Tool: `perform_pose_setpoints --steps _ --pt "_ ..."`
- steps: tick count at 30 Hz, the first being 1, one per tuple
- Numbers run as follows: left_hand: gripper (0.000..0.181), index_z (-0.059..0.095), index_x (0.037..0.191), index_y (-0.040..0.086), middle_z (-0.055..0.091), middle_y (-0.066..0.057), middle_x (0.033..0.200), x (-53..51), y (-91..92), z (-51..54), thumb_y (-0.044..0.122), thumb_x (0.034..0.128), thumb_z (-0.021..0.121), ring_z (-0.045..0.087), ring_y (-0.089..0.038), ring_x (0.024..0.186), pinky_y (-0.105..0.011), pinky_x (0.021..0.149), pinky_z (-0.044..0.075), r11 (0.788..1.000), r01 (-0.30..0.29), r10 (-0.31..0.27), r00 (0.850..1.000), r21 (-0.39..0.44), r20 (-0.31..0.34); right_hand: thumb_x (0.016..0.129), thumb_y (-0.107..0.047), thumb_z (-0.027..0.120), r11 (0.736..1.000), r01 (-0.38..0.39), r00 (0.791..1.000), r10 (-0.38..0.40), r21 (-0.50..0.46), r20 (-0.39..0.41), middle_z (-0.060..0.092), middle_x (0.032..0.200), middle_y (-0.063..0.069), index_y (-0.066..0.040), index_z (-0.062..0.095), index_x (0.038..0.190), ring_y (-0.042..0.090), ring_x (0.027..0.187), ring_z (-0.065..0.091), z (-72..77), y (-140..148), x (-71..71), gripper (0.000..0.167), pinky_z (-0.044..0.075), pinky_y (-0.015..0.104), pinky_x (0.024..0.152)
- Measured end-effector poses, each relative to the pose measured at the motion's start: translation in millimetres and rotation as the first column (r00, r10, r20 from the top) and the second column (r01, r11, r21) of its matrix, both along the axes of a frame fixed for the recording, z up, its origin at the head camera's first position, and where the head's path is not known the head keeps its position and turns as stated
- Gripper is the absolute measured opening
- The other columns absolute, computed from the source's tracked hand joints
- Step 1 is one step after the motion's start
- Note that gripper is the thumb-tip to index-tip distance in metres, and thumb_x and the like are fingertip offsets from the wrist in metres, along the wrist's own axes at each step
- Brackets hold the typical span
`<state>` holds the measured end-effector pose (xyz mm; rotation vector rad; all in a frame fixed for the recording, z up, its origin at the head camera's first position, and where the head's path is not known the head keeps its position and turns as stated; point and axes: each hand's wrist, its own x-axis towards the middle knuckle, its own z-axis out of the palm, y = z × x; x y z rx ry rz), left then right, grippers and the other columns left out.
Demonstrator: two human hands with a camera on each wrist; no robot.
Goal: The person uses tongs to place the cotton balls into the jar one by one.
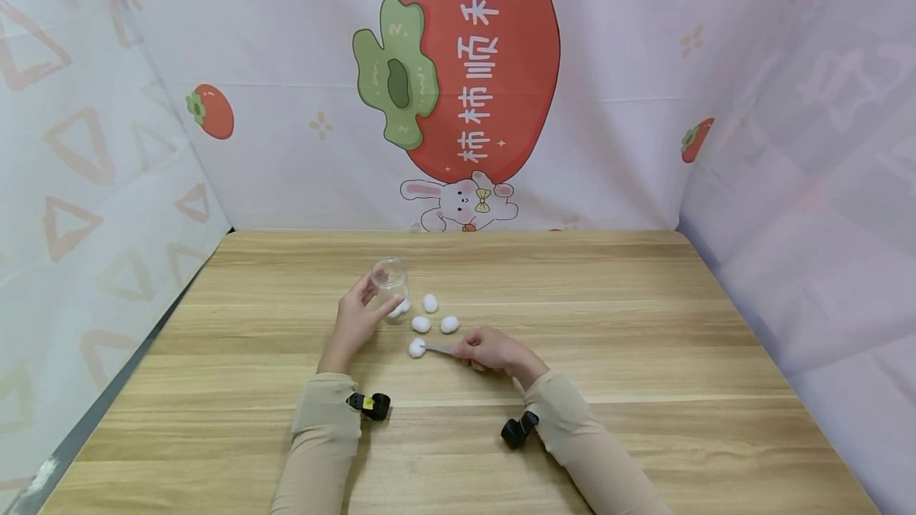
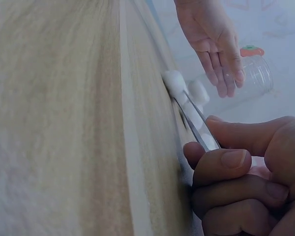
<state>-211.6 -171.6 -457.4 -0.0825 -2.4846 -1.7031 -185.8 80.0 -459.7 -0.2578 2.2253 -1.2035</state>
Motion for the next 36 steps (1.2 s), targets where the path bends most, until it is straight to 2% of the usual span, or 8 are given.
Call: perform_pose_setpoints --steps 14,22,27,36 --pt "0.073 0.04 0.144 0.001 0.049 -0.02 0.145 -0.2 -0.3 0.5 0.017 0.0834 0.076 0.047 -0.035 0.136 -0.037 0.118 0.04 1.0 0.005 -0.005 1.0 -0.012 -0.014 0.096 -0.024 0.058 1.0 -0.016 1.0 0.016 -0.022 -0.015 0.039 0.047 -0.006 -0.005 0.055 0.068 0.007 0.045 0.031 -2.9 1 -1.3 0.034 0.023 0.018 0.042" --pt "0.072 0.041 0.143 -0.001 0.051 -0.023 0.142 -1.5 0.1 -1.7 0.014 0.0822 0.076 0.049 -0.037 0.134 -0.04 0.117 0.041 1.0 -0.002 0.002 0.999 -0.001 -0.041 0.097 -0.026 0.057 0.998 -0.042 0.999 0.042 -0.054 -0.007 0.039 0.047 -0.008 -0.008 0.056 0.067 0.006 0.045 0.033 5.0 3 -0.2 0.035 0.024 0.018 0.042" --pt "0.073 0.04 0.144 -0.001 0.049 -0.022 0.144 -0.9 -0.4 -1.4 0.017 0.0828 0.076 0.048 -0.037 0.135 -0.038 0.118 0.04 1.0 0.003 -0.003 1.0 0.011 -0.024 0.097 -0.02 0.057 0.999 -0.009 1.0 0.008 -0.036 -0.013 0.038 0.047 -0.005 -0.002 0.057 0.07 0.008 0.046 0.032 4.5 1 -0.7 0.032 0.024 0.017 0.043" --pt "0.076 0.036 0.146 -0.001 0.047 -0.022 0.146 -0.1 -0.5 -0.7 0.016 0.0833 0.075 0.046 -0.037 0.136 -0.039 0.118 0.04 1.0 0.001 -0.001 1.0 -0.011 -0.004 0.097 -0.019 0.056 0.998 -0.013 1.0 0.013 -0.064 0.002 0.04 0.049 -0.004 -0.002 0.058 0.073 0.008 0.046 0.033 10.0 3 -0.6 0.03 0.025 0.018 0.043"
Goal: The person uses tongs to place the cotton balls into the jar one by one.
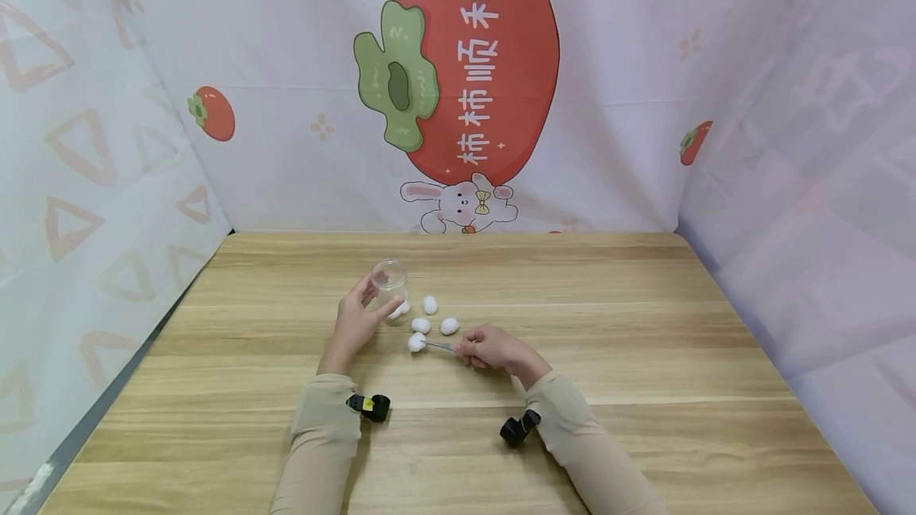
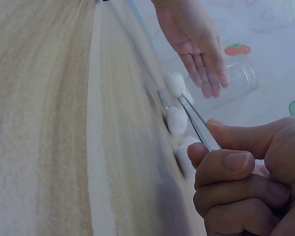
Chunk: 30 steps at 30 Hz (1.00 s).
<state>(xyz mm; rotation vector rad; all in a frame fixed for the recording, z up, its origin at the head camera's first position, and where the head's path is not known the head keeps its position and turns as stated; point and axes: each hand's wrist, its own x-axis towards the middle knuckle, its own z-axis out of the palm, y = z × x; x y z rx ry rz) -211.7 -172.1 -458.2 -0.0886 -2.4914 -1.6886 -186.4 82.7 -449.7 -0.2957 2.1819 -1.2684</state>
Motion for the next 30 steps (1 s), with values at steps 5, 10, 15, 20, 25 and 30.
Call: perform_pose_setpoints --steps 5,10,15,20,25,30 --pt "0.075 0.037 0.146 0.0 0.047 -0.022 0.146 -0.2 -0.4 -0.5 0.017 0.0834 0.075 0.046 -0.037 0.137 -0.038 0.118 0.04 1.0 -0.004 0.004 1.0 -0.005 0.006 0.097 -0.018 0.055 1.0 -0.005 1.0 0.005 -0.014 -0.009 0.04 0.049 -0.005 0.002 0.059 0.076 0.008 0.047 0.033 1.7 2 -1.6 0.03 0.025 0.017 0.044" --pt "0.073 0.04 0.144 0.001 0.049 -0.02 0.145 -0.4 -0.1 -0.2 0.017 0.083 0.076 0.047 -0.036 0.136 -0.037 0.117 0.041 1.0 -0.01 0.01 1.0 -0.001 -0.002 0.097 -0.018 0.055 0.999 0.01 1.0 -0.011 -0.033 -0.028 0.041 0.05 -0.004 0.008 0.059 0.081 0.009 0.048 0.034 5.1 5 -2.9 0.031 0.025 0.017 0.046" --pt "0.073 0.04 0.145 0.001 0.05 -0.019 0.145 0.0 -0.1 0.7 0.017 0.0834 0.076 0.048 -0.034 0.136 -0.036 0.117 0.041 1.0 -0.007 0.007 1.0 0.001 -0.005 0.098 -0.021 0.054 0.999 0.015 0.999 -0.016 -0.031 -0.037 0.041 0.052 -0.004 0.008 0.058 0.082 0.009 0.049 0.035 6.4 7 -5.0 0.033 0.026 0.017 0.047" --pt "0.074 0.038 0.145 0.001 0.049 -0.02 0.145 0.2 -0.4 0.9 0.017 0.0835 0.075 0.048 -0.035 0.136 -0.036 0.117 0.041 1.0 -0.007 0.007 1.0 -0.006 0.002 0.099 -0.02 0.053 0.999 0.001 0.999 -0.003 -0.035 -0.044 0.041 0.052 -0.004 0.006 0.058 0.081 0.009 0.05 0.035 9.1 8 -6.1 0.033 0.028 0.017 0.049" --pt "0.074 0.038 0.145 0.001 0.049 -0.019 0.145 1.1 -0.2 2.0 0.019 0.0836 0.075 0.048 -0.035 0.136 -0.037 0.118 0.041 1.0 -0.008 0.008 1.0 -0.001 0.01 0.099 -0.02 0.053 0.999 -0.011 0.998 0.008 -0.046 -0.055 0.039 0.052 -0.005 0.005 0.056 0.079 0.009 0.05 0.033 12.6 9 -7.4 0.032 0.027 0.017 0.049" --pt "0.074 0.039 0.145 0.001 0.05 -0.019 0.144 0.8 0.3 1.5 0.018 0.083 0.076 0.048 -0.034 0.136 -0.036 0.118 0.041 1.0 -0.009 0.009 1.0 0.005 0.007 0.099 -0.02 0.053 0.999 -0.004 0.999 0.002 -0.053 -0.046 0.04 0.054 -0.005 0.003 0.054 0.077 0.007 0.049 0.033 15.6 9 -7.6 0.031 0.026 0.016 0.047"
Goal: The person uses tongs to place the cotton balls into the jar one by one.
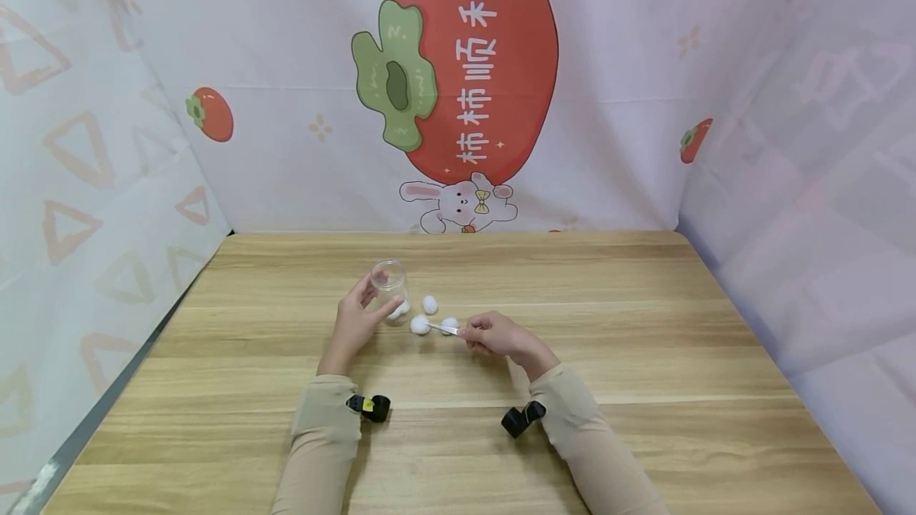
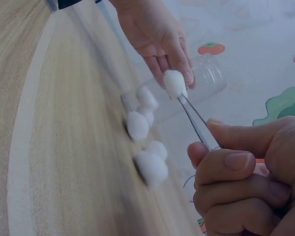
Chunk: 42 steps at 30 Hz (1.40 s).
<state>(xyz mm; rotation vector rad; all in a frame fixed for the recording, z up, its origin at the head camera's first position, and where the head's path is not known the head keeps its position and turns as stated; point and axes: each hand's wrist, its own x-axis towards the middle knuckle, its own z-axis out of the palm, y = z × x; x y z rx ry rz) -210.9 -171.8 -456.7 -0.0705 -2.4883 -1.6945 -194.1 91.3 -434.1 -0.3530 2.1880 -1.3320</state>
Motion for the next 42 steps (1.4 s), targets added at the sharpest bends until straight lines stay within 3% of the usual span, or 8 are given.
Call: perform_pose_setpoints --steps 6,13,42 --pt "0.074 0.04 0.144 -0.001 0.051 -0.022 0.142 -0.8 0.7 -2.1 0.015 0.0819 0.077 0.049 -0.036 0.134 -0.039 0.117 0.041 1.0 -0.007 0.007 1.0 0.019 -0.017 0.098 -0.019 0.053 1.0 0.028 1.0 -0.028 -0.006 -0.004 0.042 0.056 -0.004 0.003 0.054 0.076 0.006 0.049 0.033 2.5 0 -0.7 0.031 0.025 0.016 0.045" --pt "0.072 0.041 0.143 0.001 0.053 -0.02 0.141 -0.6 0.6 -1.4 0.016 0.0819 0.077 0.05 -0.034 0.134 -0.036 0.117 0.041 1.0 -0.004 0.004 1.0 0.017 -0.014 0.098 -0.02 0.054 0.999 0.042 0.999 -0.042 -0.012 0.0 0.042 0.055 -0.005 -0.006 0.054 0.071 0.006 0.047 0.032 5.2 -1 -0.9 0.03 0.023 0.016 0.044" --pt "0.073 0.039 0.144 0.0 0.05 -0.02 0.144 0.4 0.5 2.1 0.018 0.0836 0.075 0.048 -0.035 0.136 -0.036 0.118 0.04 1.0 0.001 -0.001 1.0 -0.01 0.002 0.099 -0.02 0.052 0.999 0.034 0.999 -0.035 -0.04 -0.015 0.039 0.051 -0.007 -0.009 0.053 0.071 0.006 0.046 0.026 25.6 -3 -8.5 0.031 0.019 0.016 0.042"
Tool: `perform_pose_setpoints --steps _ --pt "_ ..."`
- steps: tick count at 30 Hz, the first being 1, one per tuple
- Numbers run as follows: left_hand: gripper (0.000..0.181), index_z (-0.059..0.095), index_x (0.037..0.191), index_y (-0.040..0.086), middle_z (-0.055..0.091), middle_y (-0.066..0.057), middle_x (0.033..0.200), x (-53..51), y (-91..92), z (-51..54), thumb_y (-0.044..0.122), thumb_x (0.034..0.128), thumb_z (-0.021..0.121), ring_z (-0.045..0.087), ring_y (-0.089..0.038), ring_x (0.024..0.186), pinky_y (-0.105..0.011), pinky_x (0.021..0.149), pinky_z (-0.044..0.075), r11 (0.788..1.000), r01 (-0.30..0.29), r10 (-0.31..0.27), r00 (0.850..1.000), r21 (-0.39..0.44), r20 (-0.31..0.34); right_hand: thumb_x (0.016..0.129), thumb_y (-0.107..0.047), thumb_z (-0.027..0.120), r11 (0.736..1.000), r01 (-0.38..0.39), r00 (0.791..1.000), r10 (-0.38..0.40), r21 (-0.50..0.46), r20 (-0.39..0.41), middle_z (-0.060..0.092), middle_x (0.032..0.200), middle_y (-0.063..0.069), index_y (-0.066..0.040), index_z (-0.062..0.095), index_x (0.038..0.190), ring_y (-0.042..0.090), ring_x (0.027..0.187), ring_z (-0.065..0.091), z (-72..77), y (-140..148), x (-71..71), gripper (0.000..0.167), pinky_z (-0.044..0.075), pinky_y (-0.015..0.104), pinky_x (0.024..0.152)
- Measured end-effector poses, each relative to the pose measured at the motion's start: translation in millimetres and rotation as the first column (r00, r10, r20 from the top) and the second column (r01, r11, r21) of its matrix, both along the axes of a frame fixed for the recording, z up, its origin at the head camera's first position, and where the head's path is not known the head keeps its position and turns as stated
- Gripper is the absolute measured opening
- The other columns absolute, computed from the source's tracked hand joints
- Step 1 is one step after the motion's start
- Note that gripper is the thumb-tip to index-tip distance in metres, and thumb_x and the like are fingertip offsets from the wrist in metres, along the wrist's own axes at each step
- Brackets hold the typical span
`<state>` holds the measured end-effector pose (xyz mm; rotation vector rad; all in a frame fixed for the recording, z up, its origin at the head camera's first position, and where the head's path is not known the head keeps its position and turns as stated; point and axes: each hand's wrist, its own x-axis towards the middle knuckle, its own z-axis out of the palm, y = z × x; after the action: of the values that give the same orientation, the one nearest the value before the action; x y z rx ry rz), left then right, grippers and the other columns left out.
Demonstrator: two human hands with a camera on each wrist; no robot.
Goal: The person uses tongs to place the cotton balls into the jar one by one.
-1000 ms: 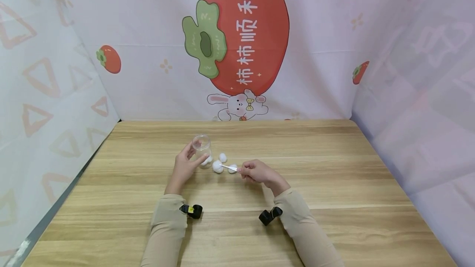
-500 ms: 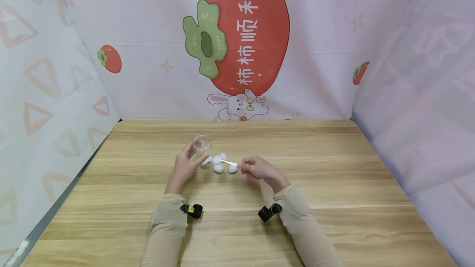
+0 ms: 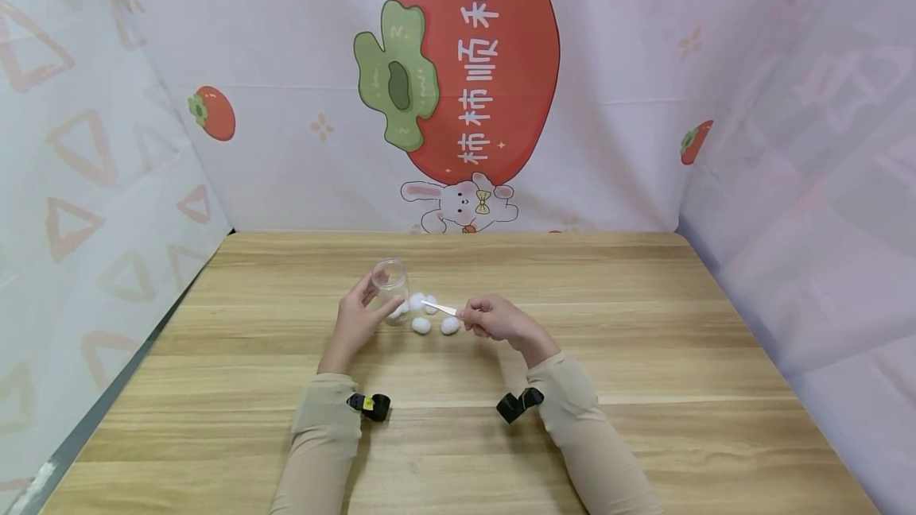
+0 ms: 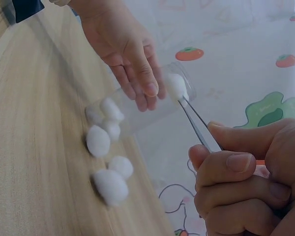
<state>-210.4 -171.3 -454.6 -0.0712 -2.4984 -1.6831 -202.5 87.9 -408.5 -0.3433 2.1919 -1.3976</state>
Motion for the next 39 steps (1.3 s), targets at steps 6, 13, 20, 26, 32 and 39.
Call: perform_pose_setpoints --steps 6,13,20,26,32,39 --pt "0.073 0.039 0.144 0.0 0.05 -0.02 0.144 0.5 -0.3 -0.1 0.02 0.0837 0.075 0.047 -0.038 0.136 -0.043 0.12 0.038 0.999 0.001 -0.001 1.0 -0.04 -0.012 0.099 -0.022 0.053 1.0 0.013 1.0 -0.013 0.004 -0.006 0.038 0.05 -0.007 -0.008 0.053 0.071 0.006 0.045 0.025 1.8 0 -1.0 0.031 0.018 0.016 0.041" --pt "0.074 0.039 0.145 0.0 0.049 -0.021 0.144 1.3 -0.2 0.4 0.019 0.0833 0.076 0.047 -0.041 0.135 -0.048 0.12 0.036 0.999 -0.011 0.01 1.0 -0.052 -0.018 0.099 -0.023 0.053 1.0 0.012 1.0 -0.012 0.004 -0.002 0.037 0.05 -0.007 -0.009 0.053 0.072 0.006 0.044 0.024 3.7 0 -2.4 0.031 0.017 0.016 0.041" --pt "0.073 0.041 0.144 0.0 0.052 -0.021 0.142 0.0 0.1 -1.0 0.018 0.0824 0.077 0.049 -0.04 0.133 -0.047 0.12 0.038 0.999 -0.012 0.01 0.999 -0.046 -0.032 0.099 -0.024 0.052 1.0 0.008 1.0 -0.008 0.007 -0.003 0.038 0.05 -0.007 -0.01 0.053 0.071 0.006 0.045 0.025 7.5 0 -3.8 0.031 0.018 0.016 0.041" --pt "0.075 0.039 0.145 0.001 0.05 -0.021 0.144 0.3 -0.2 -0.2 0.02 0.083 0.076 0.048 -0.041 0.134 -0.047 0.12 0.037 0.999 -0.006 0.005 1.0 -0.047 -0.026 0.099 -0.024 0.052 1.0 -0.004 1.0 0.004 -0.008 -0.019 0.038 0.05 -0.006 -0.006 0.053 0.074 0.007 0.045 0.024 12.1 0 -4.6 0.031 0.018 0.017 0.042" --pt "0.074 0.04 0.144 0.0 0.051 -0.022 0.143 0.4 -0.2 -0.5 0.02 0.083 0.076 0.049 -0.042 0.132 -0.048 0.119 0.038 0.999 -0.002 0.0 0.999 -0.052 -0.034 0.099 -0.023 0.052 1.0 -0.007 1.0 0.006 -0.015 -0.025 0.038 0.05 -0.006 -0.008 0.053 0.072 0.006 0.044 0.024 13.3 -1 -5.5 0.031 0.018 0.017 0.041" --pt "0.072 0.041 0.143 0.0 0.052 -0.022 0.141 0.2 -0.1 -1.7 0.018 0.0826 0.076 0.05 -0.042 0.132 -0.049 0.118 0.04 0.999 -0.004 0.002 0.999 -0.048 -0.044 0.1 -0.022 0.05 1.0 -0.004 1.0 0.004 -0.011 -0.021 0.038 0.051 -0.007 -0.006 0.053 0.073 0.005 0.044 0.025 16.2 -3 -7.6 0.031 0.018 0.016 0.041"
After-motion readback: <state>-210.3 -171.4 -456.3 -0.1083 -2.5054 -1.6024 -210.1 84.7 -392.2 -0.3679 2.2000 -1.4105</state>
